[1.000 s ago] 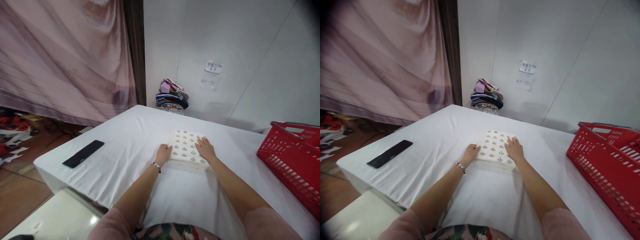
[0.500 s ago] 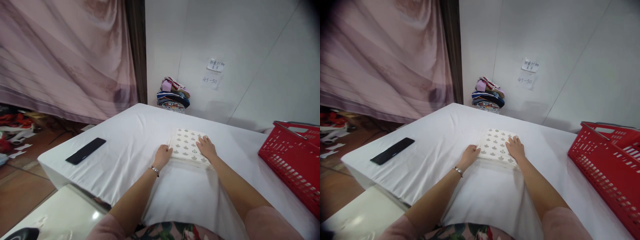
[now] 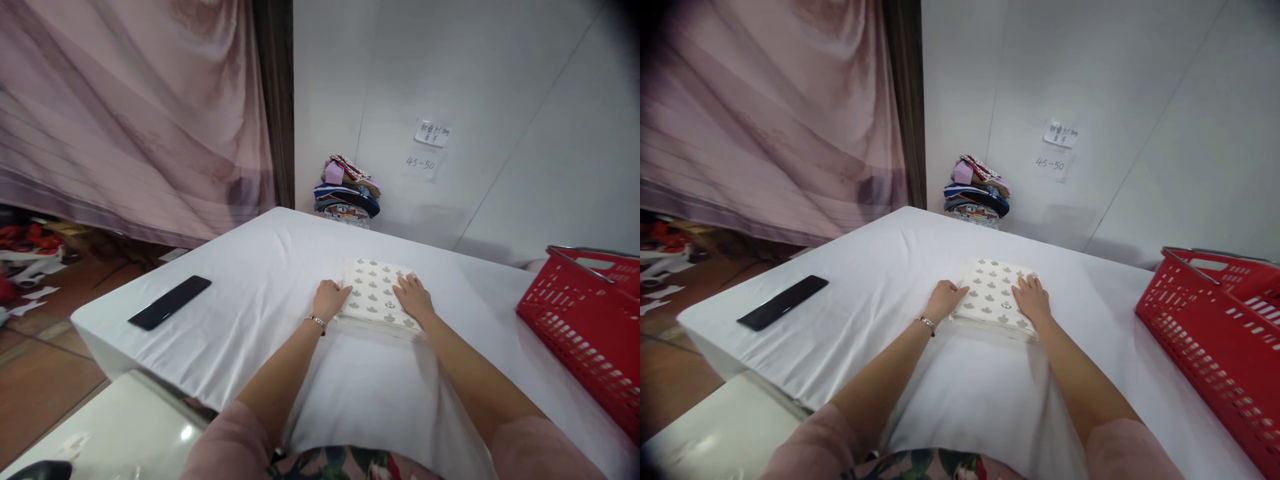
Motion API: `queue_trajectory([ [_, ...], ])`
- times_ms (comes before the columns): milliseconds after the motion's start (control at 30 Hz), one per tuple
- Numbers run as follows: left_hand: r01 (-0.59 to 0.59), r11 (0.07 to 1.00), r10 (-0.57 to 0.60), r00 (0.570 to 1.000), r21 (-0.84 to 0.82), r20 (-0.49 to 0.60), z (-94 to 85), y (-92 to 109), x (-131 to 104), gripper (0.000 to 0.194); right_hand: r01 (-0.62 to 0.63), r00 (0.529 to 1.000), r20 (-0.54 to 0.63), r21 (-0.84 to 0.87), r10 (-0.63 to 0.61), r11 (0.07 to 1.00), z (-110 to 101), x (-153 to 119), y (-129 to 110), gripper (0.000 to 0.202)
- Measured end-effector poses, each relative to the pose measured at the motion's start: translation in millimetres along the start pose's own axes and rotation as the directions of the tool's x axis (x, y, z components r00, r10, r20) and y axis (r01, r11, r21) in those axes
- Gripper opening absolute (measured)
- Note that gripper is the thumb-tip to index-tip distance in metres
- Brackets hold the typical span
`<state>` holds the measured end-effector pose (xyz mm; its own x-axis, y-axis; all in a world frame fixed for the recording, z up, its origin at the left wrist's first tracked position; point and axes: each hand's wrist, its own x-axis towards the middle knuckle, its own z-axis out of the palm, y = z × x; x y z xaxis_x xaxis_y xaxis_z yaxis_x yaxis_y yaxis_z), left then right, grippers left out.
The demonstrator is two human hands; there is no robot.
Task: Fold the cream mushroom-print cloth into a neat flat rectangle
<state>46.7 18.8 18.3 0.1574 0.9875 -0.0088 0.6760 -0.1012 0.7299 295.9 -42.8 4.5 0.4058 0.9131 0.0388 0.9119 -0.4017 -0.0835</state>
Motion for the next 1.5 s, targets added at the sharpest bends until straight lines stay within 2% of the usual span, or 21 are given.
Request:
queue_trajectory([
  [300, -0.044, 0.998, 0.042, 0.998, 0.041, 0.038, 6.1, -1.0, 1.0, 0.023, 0.007, 1.000, -0.012, 0.009, -0.006, 1.000, -0.3, -0.9, -0.6, 0.054],
  [467, -0.027, 0.999, 0.027, 1.000, 0.040, 0.000, 7.0, 1.2, 4.2, 0.030, -0.007, 1.000, 0.011, 0.029, 0.006, 1.000, -1.9, -1.3, -1.2, 0.055],
  [1033, -0.050, 0.990, 0.046, 0.998, 0.135, 0.035, 10.4, 3.0, 6.6, 0.031, 0.000, 1.000, -0.017, 0.026, 0.000, 1.000, -2.0, -1.5, -2.0, 0.052],
  [1167, -0.037, 0.989, 0.030, 0.998, 0.144, 0.054, 8.8, 9.4, 13.4, 0.042, -0.002, 1.000, -0.007, 0.022, 0.002, 1.000, 0.2, -1.6, -2.1, 0.054],
  [1233, -0.023, 0.988, 0.012, 0.997, 0.154, 0.071, 8.7, 13.5, 17.7, 0.046, -0.009, 1.000, 0.004, 0.017, 0.009, 1.000, 1.0, -0.7, -1.8, 0.054],
  [1367, -0.014, 0.985, 0.002, 0.998, 0.173, 0.068, 10.8, 17.2, 23.2, 0.036, -0.014, 0.997, 0.070, 0.017, 0.013, 1.000, -4.3, 5.2, 1.1, 0.056],
  [1500, -0.022, 0.983, 0.014, 0.999, 0.185, 0.043, 14.0, 13.8, 23.2, 0.034, 0.046, 0.984, 0.170, 0.049, -0.054, 0.998, -13.6, 9.4, 4.5, 0.053],
])
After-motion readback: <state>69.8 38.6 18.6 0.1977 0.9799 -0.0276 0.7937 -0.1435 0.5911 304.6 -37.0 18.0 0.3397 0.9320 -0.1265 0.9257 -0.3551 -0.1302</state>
